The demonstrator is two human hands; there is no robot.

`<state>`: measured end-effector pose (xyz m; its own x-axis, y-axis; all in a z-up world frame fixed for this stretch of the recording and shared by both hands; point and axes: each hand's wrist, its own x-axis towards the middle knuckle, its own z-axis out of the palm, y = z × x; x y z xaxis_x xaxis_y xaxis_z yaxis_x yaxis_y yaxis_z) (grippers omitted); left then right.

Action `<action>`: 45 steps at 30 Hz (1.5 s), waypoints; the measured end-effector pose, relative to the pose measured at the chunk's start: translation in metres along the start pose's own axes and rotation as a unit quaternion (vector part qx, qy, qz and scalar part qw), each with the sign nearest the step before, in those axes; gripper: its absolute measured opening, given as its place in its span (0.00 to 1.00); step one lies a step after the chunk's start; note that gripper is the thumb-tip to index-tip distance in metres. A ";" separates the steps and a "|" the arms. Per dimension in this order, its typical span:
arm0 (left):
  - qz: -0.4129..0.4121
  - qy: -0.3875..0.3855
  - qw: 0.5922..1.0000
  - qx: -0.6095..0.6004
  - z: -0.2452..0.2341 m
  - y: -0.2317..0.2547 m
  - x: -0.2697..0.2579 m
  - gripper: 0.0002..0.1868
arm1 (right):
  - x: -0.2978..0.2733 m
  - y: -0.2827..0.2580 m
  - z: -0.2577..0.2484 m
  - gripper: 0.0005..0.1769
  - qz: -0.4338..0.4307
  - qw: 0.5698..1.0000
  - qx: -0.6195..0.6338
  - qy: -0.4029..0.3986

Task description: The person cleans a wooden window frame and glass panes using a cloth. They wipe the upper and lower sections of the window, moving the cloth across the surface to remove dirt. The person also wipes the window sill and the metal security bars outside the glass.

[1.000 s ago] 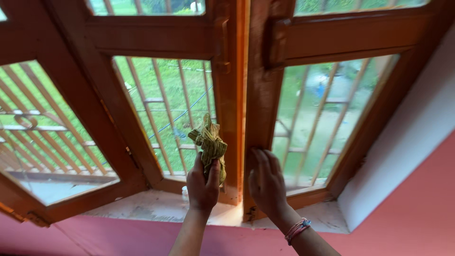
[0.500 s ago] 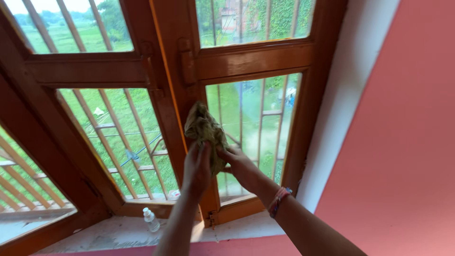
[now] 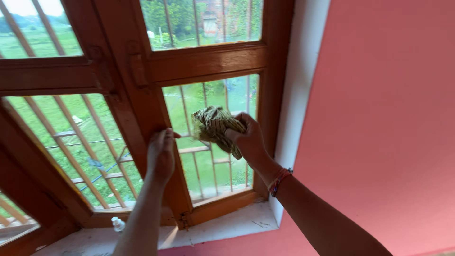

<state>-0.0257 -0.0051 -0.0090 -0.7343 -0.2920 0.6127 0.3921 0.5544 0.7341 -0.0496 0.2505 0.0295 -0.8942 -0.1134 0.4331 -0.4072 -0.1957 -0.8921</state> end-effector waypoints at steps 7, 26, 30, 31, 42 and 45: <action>0.011 -0.005 0.999 0.053 -0.002 0.016 -0.002 0.24 | 0.016 -0.009 -0.020 0.15 -0.177 0.954 -0.103 0.220; 0.293 0.114 0.907 0.281 -0.053 0.095 0.043 0.16 | 0.062 -0.019 0.069 0.28 -0.315 0.910 -0.187 0.192; 0.264 0.060 0.943 0.195 -0.045 0.081 0.053 0.16 | 0.037 -0.016 0.094 0.30 -0.379 0.855 -0.349 0.069; 0.260 0.030 0.945 0.197 -0.043 0.080 0.053 0.16 | 0.030 -0.020 0.098 0.30 -0.382 0.847 -0.366 0.053; 0.480 0.096 0.818 0.301 -0.051 0.109 0.078 0.22 | 0.047 -0.027 0.080 0.22 -0.389 0.837 -0.375 0.082; 0.454 0.159 0.808 0.340 -0.065 0.116 0.095 0.20 | 0.060 -0.002 0.058 0.29 -0.353 0.834 -0.392 0.161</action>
<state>-0.0141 -0.0191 0.1532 -0.0938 0.3501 0.9320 0.2156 0.9211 -0.3243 -0.0920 0.1874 0.0651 -0.3329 0.0520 0.9415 -0.7366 0.6090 -0.2940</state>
